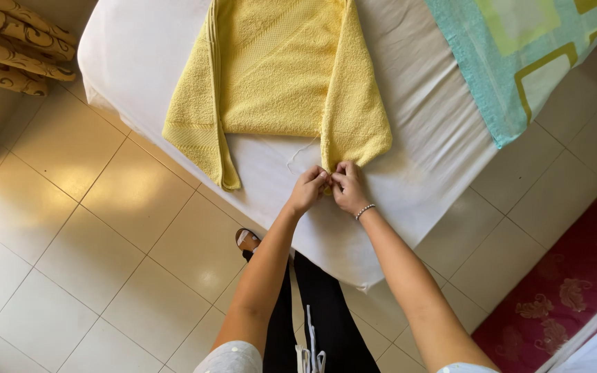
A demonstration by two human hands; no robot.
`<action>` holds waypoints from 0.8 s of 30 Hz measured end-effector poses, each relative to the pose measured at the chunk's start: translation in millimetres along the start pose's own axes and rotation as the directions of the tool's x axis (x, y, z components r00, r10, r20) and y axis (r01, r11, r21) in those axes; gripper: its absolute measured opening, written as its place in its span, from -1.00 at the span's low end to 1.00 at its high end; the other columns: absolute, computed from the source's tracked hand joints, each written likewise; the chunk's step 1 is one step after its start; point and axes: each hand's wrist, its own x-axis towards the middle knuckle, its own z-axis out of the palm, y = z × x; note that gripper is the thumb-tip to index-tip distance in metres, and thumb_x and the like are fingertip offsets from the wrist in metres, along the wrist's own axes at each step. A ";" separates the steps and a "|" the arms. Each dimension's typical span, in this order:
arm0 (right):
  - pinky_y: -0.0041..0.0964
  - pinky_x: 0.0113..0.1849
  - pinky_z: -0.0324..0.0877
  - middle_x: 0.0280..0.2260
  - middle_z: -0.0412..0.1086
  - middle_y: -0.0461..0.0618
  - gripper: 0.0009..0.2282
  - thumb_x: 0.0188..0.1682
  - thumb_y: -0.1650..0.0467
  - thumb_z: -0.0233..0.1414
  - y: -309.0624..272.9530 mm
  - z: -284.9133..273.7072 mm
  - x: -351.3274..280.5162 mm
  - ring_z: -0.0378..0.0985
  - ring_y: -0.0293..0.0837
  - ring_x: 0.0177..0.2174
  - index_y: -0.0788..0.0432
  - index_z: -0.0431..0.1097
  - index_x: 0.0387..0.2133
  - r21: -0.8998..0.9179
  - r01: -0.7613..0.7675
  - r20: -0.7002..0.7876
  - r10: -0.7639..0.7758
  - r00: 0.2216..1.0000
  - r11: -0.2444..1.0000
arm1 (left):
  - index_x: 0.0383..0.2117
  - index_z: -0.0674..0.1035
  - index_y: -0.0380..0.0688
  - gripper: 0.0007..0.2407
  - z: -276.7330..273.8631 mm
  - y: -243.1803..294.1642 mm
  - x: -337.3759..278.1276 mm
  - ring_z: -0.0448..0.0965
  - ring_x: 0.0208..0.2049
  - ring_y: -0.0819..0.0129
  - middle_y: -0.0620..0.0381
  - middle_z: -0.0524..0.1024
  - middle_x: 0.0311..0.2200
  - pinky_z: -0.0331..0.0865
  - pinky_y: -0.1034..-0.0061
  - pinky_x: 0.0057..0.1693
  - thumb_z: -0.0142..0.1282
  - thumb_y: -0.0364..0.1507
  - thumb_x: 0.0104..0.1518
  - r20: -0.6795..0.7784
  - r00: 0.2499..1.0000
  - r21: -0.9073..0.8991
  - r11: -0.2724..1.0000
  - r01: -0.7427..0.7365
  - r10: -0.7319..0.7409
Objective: The person folds a yellow towel on a bed by hand. They fold the towel into a triangle, then fold the sides inward, and finally roll it into a compact shape.
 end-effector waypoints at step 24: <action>-0.27 0.05 0.16 -0.15 0.14 0.05 -0.85 0.00 0.44 0.01 41.4 17.6 -0.6 0.22 -0.07 -0.09 0.30 0.41 -0.50 0.442 -0.166 0.000 0.185 0.983 0.881 | -0.30 0.51 -0.11 -0.87 9.3 72.1 -32.7 0.56 -0.23 0.08 0.07 0.53 -0.32 0.45 0.26 -0.19 0.18 -0.37 0.19 0.224 0.833 0.889 0.245 -0.388 0.506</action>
